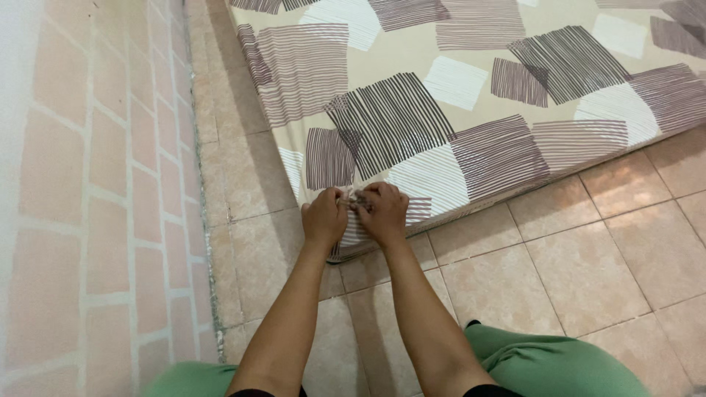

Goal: The person sits on the floor and pulls a patterned fitted sheet over a mattress. They stretch the fabric and tuck the corners under the mattress to secure the sheet in place.

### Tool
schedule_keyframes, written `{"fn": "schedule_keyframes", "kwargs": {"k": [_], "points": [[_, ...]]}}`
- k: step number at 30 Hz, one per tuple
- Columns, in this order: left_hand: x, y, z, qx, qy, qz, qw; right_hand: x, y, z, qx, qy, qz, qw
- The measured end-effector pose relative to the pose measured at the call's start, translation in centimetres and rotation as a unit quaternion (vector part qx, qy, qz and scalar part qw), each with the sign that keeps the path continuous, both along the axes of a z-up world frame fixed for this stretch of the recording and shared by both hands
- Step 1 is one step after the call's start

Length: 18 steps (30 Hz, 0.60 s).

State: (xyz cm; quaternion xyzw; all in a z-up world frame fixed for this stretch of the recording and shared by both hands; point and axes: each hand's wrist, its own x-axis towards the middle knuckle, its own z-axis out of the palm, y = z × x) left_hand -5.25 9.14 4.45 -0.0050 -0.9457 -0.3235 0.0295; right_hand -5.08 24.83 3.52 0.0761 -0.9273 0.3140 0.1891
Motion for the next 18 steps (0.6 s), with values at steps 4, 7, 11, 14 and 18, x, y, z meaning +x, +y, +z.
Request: {"fn": "schedule_keyframes", "kwargs": {"k": [4,7,11,14,18], "points": [[0.4,0.3,-0.4,-0.010,0.074,-0.003,0.997,0.8,-1.2,0.6,0.035,0.062,-0.052,0.996],[0.3,0.3,-0.9,-0.032,0.062,-0.002,0.998,0.7,-1.3,0.3,0.019,0.050,-0.064,0.997],[0.2,0.2,-1.4,-0.047,0.095,-0.017,0.994,0.9,-1.5,-0.2,0.036,0.093,-0.059,0.993],[0.3,0.2,-1.4,-0.052,0.111,-0.020,0.992,0.8,-1.2,-0.2,0.037,0.079,-0.053,0.995],[0.2,-0.1,-1.2,-0.058,0.102,-0.020,0.993,0.9,-1.1,0.1,0.031,0.078,-0.043,0.996]]}}
